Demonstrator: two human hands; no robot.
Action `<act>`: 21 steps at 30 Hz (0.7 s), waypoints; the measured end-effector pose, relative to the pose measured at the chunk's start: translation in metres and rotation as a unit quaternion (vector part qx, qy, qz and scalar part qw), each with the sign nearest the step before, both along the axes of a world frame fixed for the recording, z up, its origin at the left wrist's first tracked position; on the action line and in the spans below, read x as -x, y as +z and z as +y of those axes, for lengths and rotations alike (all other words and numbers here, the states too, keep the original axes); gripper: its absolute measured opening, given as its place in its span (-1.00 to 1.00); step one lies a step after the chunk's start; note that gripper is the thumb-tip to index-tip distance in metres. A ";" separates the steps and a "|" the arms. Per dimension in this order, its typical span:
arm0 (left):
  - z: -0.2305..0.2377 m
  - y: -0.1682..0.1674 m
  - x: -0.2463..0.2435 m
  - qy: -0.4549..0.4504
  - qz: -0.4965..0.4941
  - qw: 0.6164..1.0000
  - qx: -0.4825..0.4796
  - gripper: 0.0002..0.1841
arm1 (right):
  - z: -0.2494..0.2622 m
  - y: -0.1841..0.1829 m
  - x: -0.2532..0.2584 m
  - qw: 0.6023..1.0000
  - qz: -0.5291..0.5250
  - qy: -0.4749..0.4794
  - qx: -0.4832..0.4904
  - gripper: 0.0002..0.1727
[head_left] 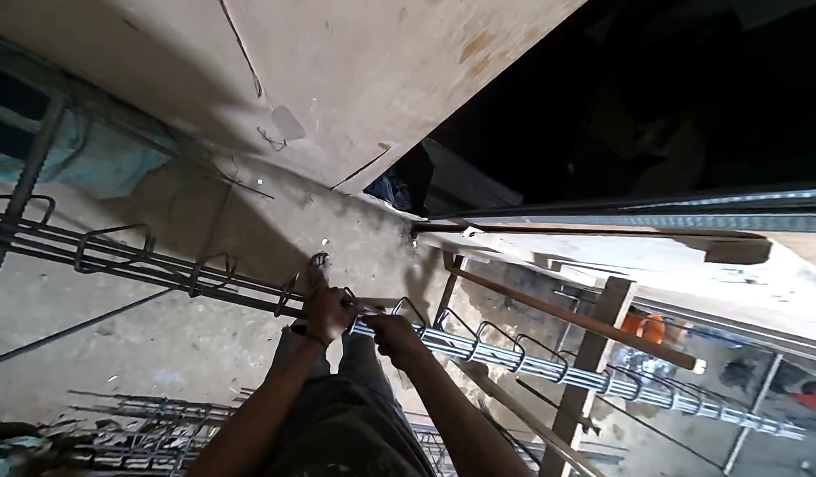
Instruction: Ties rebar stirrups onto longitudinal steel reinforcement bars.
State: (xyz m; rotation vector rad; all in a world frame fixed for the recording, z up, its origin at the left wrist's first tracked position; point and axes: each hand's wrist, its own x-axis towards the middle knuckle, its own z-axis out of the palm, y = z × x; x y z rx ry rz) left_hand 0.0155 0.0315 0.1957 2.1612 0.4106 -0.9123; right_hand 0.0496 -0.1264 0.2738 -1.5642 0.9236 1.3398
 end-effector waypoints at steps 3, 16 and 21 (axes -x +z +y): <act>0.002 -0.006 0.004 0.009 -0.023 1.000 0.015 -0.56 | -0.001 0.000 -0.020 0.927 -0.129 0.353 0.007 -0.68; 0.008 -0.005 0.008 -0.020 -0.053 0.996 0.076 -0.66 | 0.044 -0.048 -0.109 0.508 -0.350 0.774 -0.144 -0.77; -0.003 -0.004 0.005 -0.002 -0.023 1.000 0.016 -0.56 | 0.016 -0.092 -0.116 0.653 -0.174 0.733 -0.082 -0.69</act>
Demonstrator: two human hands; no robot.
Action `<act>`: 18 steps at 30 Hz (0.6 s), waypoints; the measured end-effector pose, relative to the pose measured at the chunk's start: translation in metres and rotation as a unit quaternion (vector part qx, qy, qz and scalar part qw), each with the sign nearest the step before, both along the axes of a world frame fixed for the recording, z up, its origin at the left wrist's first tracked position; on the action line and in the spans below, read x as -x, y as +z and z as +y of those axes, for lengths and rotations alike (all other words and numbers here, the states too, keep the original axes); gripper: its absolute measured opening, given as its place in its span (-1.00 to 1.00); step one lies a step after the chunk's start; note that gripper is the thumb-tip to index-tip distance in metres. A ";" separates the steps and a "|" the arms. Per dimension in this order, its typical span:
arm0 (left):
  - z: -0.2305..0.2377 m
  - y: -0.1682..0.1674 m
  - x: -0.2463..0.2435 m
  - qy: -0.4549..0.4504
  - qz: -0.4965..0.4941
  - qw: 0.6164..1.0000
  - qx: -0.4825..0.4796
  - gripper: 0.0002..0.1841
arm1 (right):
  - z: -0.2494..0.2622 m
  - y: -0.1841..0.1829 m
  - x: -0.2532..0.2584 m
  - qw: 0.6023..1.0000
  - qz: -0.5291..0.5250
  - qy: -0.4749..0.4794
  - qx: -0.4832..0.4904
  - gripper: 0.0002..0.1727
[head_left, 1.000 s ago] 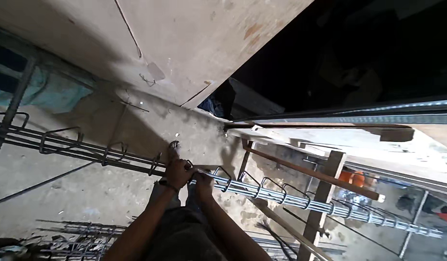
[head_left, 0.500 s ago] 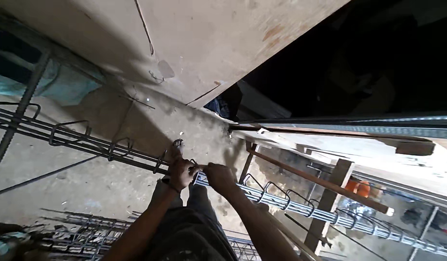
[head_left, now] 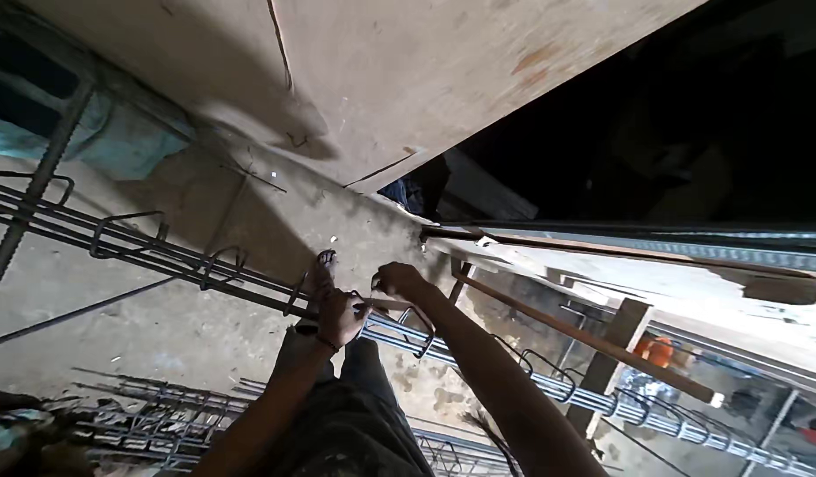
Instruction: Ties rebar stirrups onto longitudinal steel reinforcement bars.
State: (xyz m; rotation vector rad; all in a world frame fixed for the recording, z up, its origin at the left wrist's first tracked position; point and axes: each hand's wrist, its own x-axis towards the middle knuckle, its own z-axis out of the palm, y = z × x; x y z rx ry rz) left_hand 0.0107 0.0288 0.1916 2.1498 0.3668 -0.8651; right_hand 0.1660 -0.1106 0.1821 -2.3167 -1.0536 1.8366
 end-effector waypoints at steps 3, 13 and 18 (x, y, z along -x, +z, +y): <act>-0.007 -0.002 -0.001 0.005 -0.001 1.000 -0.015 -0.58 | -0.017 0.021 0.002 0.994 0.084 -0.002 0.066 -0.62; -0.006 0.002 0.016 0.000 -0.121 0.993 -0.011 -0.57 | -0.002 0.122 0.059 0.951 -0.194 -0.223 -0.091 -0.63; -0.023 0.005 0.017 0.010 -0.152 0.983 -0.105 -0.42 | -0.095 0.181 0.139 0.789 -0.375 -0.432 -0.223 -0.72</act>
